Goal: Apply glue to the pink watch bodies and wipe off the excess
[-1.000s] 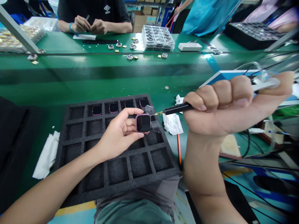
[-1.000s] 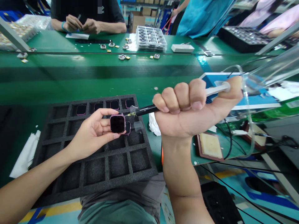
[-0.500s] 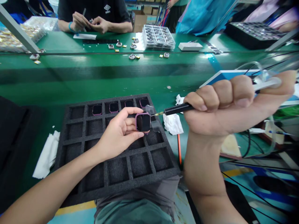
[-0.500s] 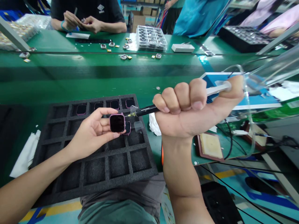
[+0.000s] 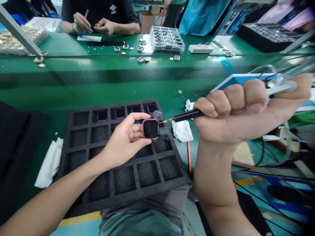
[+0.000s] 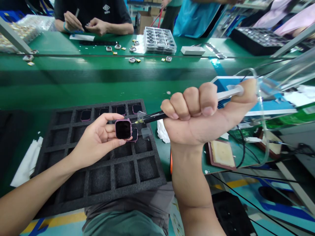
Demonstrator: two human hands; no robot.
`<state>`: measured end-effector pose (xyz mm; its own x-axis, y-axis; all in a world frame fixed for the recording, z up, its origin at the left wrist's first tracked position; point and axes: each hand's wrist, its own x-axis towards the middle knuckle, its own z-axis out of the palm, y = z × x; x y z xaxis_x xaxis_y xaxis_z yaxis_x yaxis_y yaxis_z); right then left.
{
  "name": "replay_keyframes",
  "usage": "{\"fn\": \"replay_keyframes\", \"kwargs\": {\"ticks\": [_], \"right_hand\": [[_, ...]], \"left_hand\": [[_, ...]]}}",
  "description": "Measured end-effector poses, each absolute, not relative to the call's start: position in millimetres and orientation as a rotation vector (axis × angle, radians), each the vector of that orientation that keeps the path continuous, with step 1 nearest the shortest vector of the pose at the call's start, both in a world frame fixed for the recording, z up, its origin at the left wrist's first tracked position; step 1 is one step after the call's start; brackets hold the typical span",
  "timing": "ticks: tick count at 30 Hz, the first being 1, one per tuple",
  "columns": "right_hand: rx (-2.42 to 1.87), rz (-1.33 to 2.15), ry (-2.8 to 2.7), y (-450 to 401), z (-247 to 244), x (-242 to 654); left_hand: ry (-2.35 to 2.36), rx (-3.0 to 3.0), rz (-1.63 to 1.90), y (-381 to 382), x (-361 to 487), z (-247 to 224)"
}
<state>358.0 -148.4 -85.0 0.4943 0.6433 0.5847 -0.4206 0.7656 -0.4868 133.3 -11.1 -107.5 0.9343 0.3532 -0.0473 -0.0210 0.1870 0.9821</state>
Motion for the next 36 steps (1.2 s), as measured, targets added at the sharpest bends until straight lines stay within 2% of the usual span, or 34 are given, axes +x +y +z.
{"fn": "replay_keyframes", "kwargs": {"ticks": [5, 19, 36], "right_hand": [[-0.183, 0.711, -0.8, -148.1, -89.4, 360.8], [-0.203, 0.701, -0.808, -150.4, -95.2, 364.5], [-0.393, 0.619, -0.8, -154.0, -80.4, 346.4]], "left_hand": [[0.288, 1.352, 0.267, -11.6, 134.5, -106.2], [0.292, 1.367, 0.274, -11.8, 133.6, -106.1], [0.31, 1.366, 0.266, -11.2, 133.1, -104.7]]}}
